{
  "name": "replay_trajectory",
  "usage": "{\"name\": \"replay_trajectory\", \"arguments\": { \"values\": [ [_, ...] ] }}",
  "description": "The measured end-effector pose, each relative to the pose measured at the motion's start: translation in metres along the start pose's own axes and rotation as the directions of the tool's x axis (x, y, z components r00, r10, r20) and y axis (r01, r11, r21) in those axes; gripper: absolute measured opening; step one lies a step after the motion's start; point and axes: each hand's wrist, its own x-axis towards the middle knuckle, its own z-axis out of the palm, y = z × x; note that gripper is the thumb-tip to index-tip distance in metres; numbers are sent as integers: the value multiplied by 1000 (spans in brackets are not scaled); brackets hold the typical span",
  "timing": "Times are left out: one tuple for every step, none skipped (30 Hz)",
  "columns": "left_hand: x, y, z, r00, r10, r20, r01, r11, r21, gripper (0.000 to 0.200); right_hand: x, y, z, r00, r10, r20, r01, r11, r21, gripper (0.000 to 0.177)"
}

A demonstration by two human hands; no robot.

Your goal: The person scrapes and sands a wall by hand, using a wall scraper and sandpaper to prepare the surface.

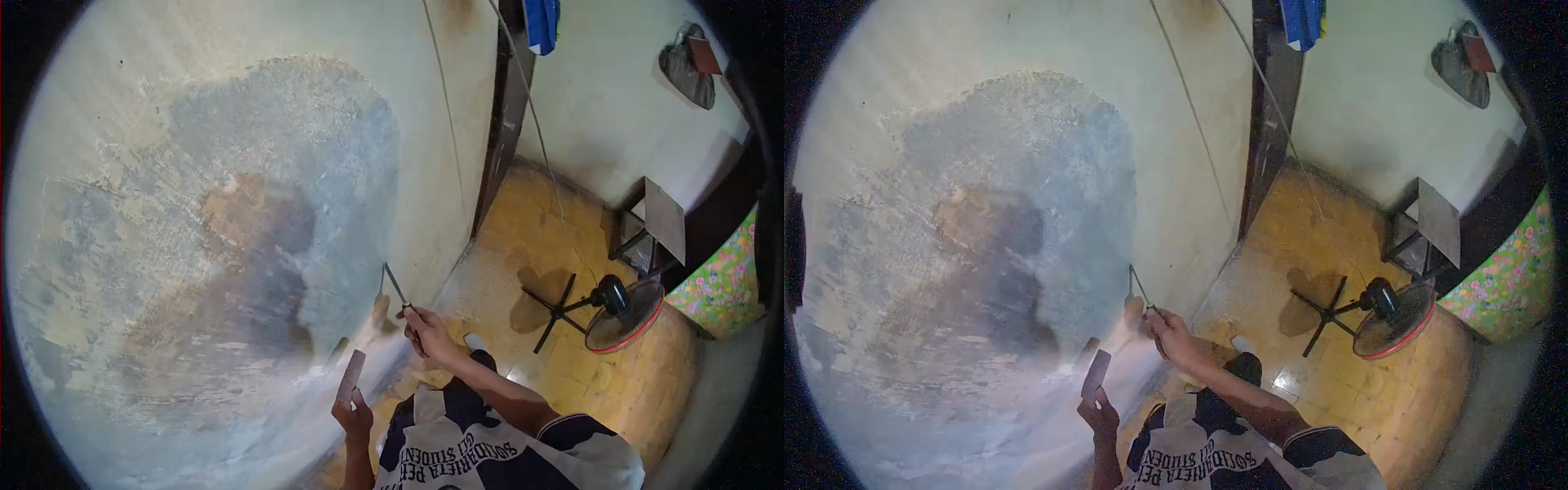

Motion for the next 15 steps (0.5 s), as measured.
{"name": "replay_trajectory", "arguments": {
  "values": [
    [6,6,1,999,36,-30,-38,997,-67,13,-15,-4,2,1000,20,6,-20,1000,-18,35],
    [16,6,1,994,81,-67,-89,986,-139,13,-22,-8,7,1000,26,8,-26,999,-36,35],
    [16,0,3,995,74,-74,-83,989,-119,14,-13,-11,7,1000,11,-16,-11,999,-37,36],
    [11,-7,5,995,62,-76,-70,993,-99,16,3,-13,6,999,2,-41,-3,999,-39,36],
    [4,-13,7,996,48,-76,-54,995,-81,20,12,-11,4,998,-4,-68,2,999,-43,36],
    [4,-11,6,992,86,-93,-94,992,-81,18,14,-6,2,998,-9,-62,5,998,-69,37],
    [7,-7,5,985,125,-116,-134,988,-78,17,16,-4,1,999,-16,-51,11,995,-96,38],
    [9,-5,4,977,163,-136,-174,982,-72,16,17,-3,0,999,-21,-41,16,993,-121,39],
    [6,-4,2,984,135,-119,-146,985,-90,16,9,-5,-1,998,39,-58,-44,996,-73,36],
    [6,-4,2,988,111,-105,-123,986,-109,15,0,-13,-5,993,95,-72,-97,995,-26,35],
    [7,-4,3,991,90,-94,-102,986,-128,15,-5,-19,-9,986,146,-83,-144,989,22,36],
    [8,-5,4,989,109,-98,-122,983,-137,14,-9,-16,-12,994,76,-80,-82,994,-66,36],
    [7,-8,5,987,128,-102,-142,979,-145,13,-15,-6,-15,997,8,-71,-19,988,-153,38],
    [6,-10,5,984,144,-103,-158,976,-152,12,-21,1,-17,997,-55,-56,40,971,-237,42],
    [6,-7,2,987,134,-94,-147,978,-147,13,-26,3,-19,992,-122,-38,103,941,-321,41]
  ]
}}
